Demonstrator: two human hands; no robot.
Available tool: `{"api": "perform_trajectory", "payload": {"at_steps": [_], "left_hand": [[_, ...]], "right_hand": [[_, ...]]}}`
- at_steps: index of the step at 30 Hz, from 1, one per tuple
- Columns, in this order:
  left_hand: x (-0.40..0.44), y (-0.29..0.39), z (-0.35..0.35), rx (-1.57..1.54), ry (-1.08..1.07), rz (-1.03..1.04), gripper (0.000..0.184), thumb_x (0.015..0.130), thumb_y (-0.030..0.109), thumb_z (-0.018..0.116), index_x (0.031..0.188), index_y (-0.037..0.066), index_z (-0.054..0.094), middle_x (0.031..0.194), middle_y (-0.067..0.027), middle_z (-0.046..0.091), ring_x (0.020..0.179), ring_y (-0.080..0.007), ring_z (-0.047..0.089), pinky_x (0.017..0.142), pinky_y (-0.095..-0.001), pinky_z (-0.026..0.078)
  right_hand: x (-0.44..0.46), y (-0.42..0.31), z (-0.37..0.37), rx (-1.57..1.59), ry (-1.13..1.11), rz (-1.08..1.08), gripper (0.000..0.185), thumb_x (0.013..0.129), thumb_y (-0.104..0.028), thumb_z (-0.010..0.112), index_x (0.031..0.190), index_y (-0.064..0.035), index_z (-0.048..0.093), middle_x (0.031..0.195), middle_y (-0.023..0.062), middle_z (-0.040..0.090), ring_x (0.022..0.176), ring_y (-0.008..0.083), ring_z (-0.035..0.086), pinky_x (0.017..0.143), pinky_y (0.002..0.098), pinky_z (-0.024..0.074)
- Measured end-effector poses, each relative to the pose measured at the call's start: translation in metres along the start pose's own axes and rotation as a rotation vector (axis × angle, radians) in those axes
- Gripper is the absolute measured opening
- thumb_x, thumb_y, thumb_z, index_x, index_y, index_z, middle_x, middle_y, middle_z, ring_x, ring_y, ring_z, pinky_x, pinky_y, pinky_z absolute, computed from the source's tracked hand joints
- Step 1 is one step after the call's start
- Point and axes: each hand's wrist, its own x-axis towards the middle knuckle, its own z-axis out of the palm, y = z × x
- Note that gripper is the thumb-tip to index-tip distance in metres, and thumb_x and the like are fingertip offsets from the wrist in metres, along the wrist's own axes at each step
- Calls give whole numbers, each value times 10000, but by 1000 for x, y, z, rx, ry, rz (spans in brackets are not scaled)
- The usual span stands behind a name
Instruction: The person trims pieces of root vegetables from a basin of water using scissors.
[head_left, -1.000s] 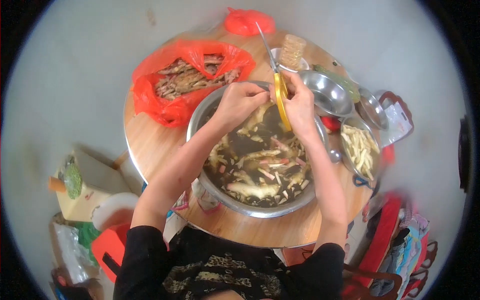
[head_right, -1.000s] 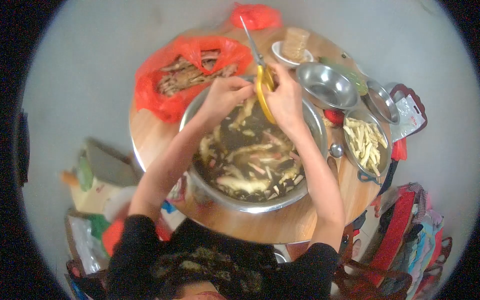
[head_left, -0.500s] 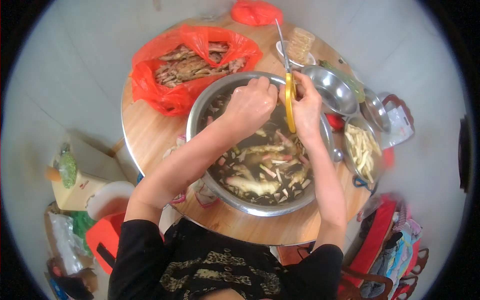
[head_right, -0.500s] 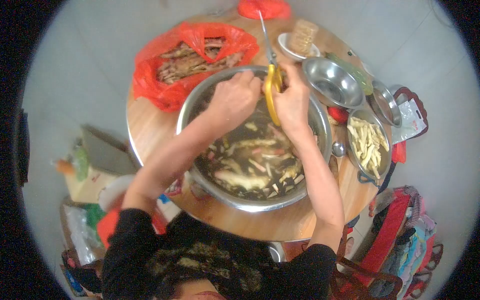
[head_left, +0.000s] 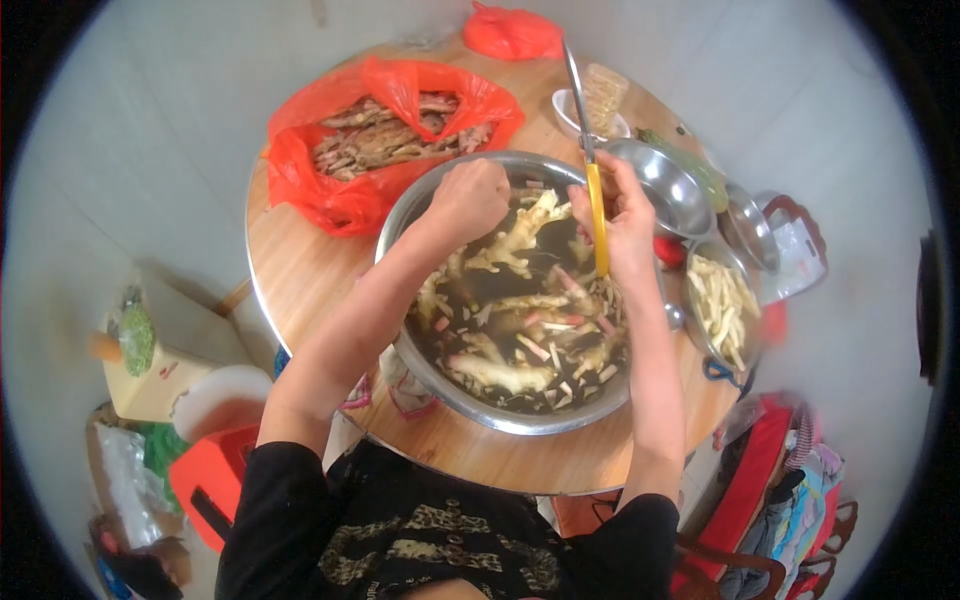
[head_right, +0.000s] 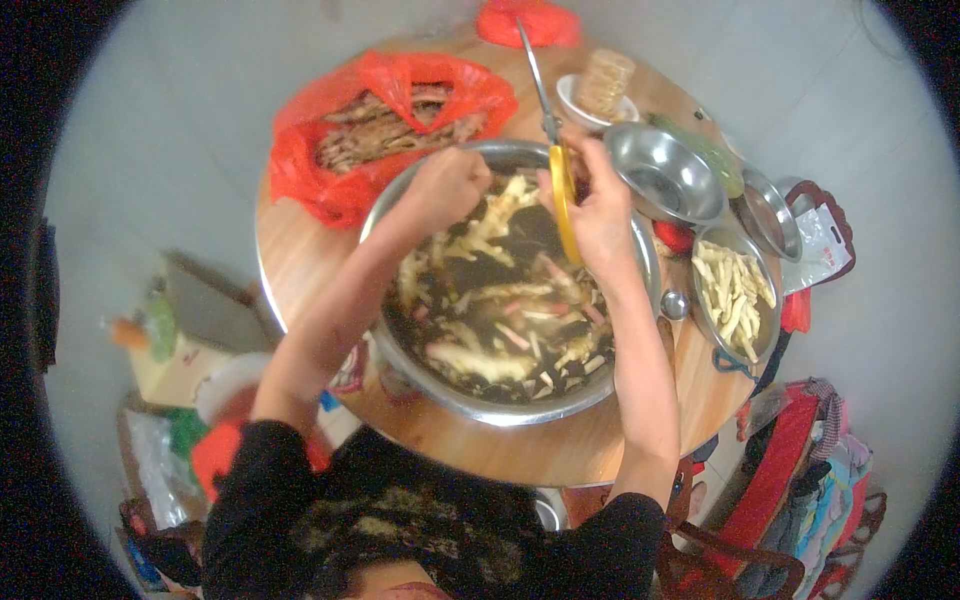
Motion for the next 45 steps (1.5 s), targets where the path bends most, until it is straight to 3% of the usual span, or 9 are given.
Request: {"api": "perform_trajectory", "payload": {"at_steps": [4,6,10,13,15,18,24,36,45], "left_hand": [[-4,-15,25,29,256,214,201,774,85,590,879,-25,723,938,-279,695,883,-457,667,809,-506,534],[-2,-14,20,224,-422,197,241,729,73,627,926,-23,726,967,-249,710,929,-423,687,821,-483,547],[-7,-3,7,298,-648,117,314,749,143,620,1029,44,721,987,-229,703,991,-425,662,883,-478,530],[-13,12,0,314,-387,-82,296,792,192,625,1033,56,729,1047,-212,698,1012,-402,660,888,-486,525],[-17,14,1,161,36,18,278,837,202,619,1050,57,723,1130,-195,680,1026,-399,649,889,-496,515],[-17,15,10,-140,226,280,256,832,115,591,1038,57,732,1095,-169,668,969,-377,658,853,-450,522],[-20,33,-5,-462,80,386,334,839,25,643,1164,75,702,999,-80,620,846,-172,602,747,-295,499],[-24,38,4,-288,147,486,289,821,141,776,1101,122,711,987,-76,600,866,-209,636,708,-335,521],[-24,35,12,-325,122,460,165,835,158,715,991,109,699,928,-89,620,834,-299,640,715,-417,498]], "right_hand": [[3,-1,-3,-6,-28,106,477,918,-105,725,1359,-70,546,952,29,648,613,55,544,484,196,407],[5,1,-5,-25,-31,136,482,916,-114,729,1359,-66,544,952,31,652,616,61,554,486,198,413],[7,9,-7,26,-48,225,500,916,-143,736,1365,-55,535,956,38,657,614,72,571,486,203,426],[5,-3,-6,59,-32,252,471,905,-102,734,1335,-47,550,917,37,657,660,83,584,545,228,475],[6,-8,-5,89,-23,284,441,895,-51,730,1305,-42,566,877,35,656,709,91,593,606,252,519],[7,0,-7,173,-44,203,455,900,-30,724,1319,-19,546,917,33,656,735,84,596,610,243,523],[9,9,-16,269,-59,212,500,905,-39,725,1364,-33,528,933,19,658,741,64,604,554,204,474],[10,6,-14,405,-19,222,530,898,-80,748,1375,-36,523,949,31,665,749,77,624,566,211,480],[5,6,-9,341,-31,133,532,902,-52,737,1376,12,504,996,41,664,833,78,629,669,212,499]]}}
